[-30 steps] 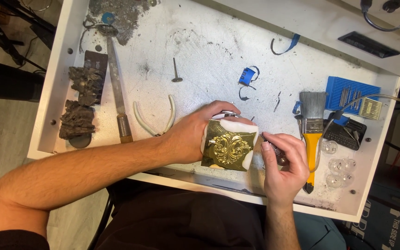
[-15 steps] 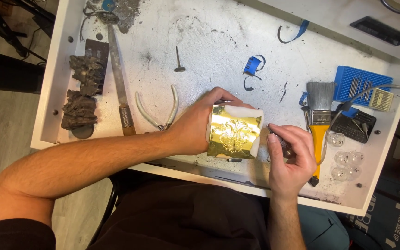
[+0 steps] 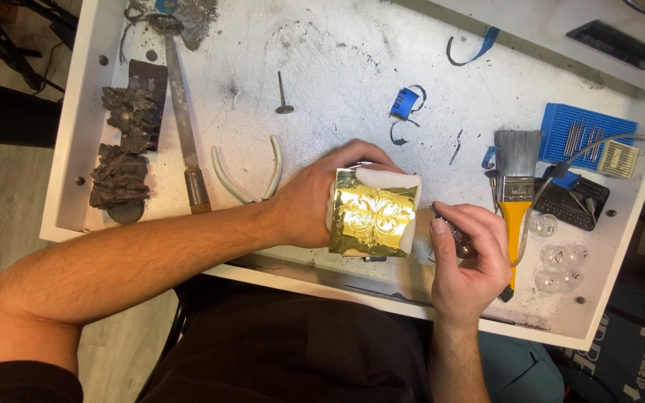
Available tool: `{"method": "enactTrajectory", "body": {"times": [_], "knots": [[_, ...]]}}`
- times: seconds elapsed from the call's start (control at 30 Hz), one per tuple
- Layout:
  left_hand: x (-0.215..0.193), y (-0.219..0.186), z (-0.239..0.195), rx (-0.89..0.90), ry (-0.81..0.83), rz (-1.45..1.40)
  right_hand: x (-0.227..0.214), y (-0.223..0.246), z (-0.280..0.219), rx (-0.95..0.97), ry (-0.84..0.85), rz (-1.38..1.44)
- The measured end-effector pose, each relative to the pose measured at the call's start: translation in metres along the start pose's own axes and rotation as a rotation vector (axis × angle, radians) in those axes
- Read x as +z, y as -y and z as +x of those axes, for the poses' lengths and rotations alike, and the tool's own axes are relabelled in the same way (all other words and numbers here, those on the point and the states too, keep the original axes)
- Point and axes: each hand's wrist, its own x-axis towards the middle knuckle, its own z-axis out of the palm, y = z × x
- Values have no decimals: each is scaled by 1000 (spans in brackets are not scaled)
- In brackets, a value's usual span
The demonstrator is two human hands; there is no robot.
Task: Engraving a decorative pattern onto a small metal plate using a hand-held engraving tool at a specialized workbench.
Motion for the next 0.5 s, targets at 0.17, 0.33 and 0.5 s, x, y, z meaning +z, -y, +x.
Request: {"method": "enactTrajectory", "body": {"times": [0.17,0.33,0.5], "knots": [[-7,1,3,25,63,-45,1,0,0,-6,-13,-7],[-7,2,2,-12,88,-76,1,1,0,-11,-19,9],[-6,0,2,-18,87,-16,-1,0,0,-15,-57,29]]}}
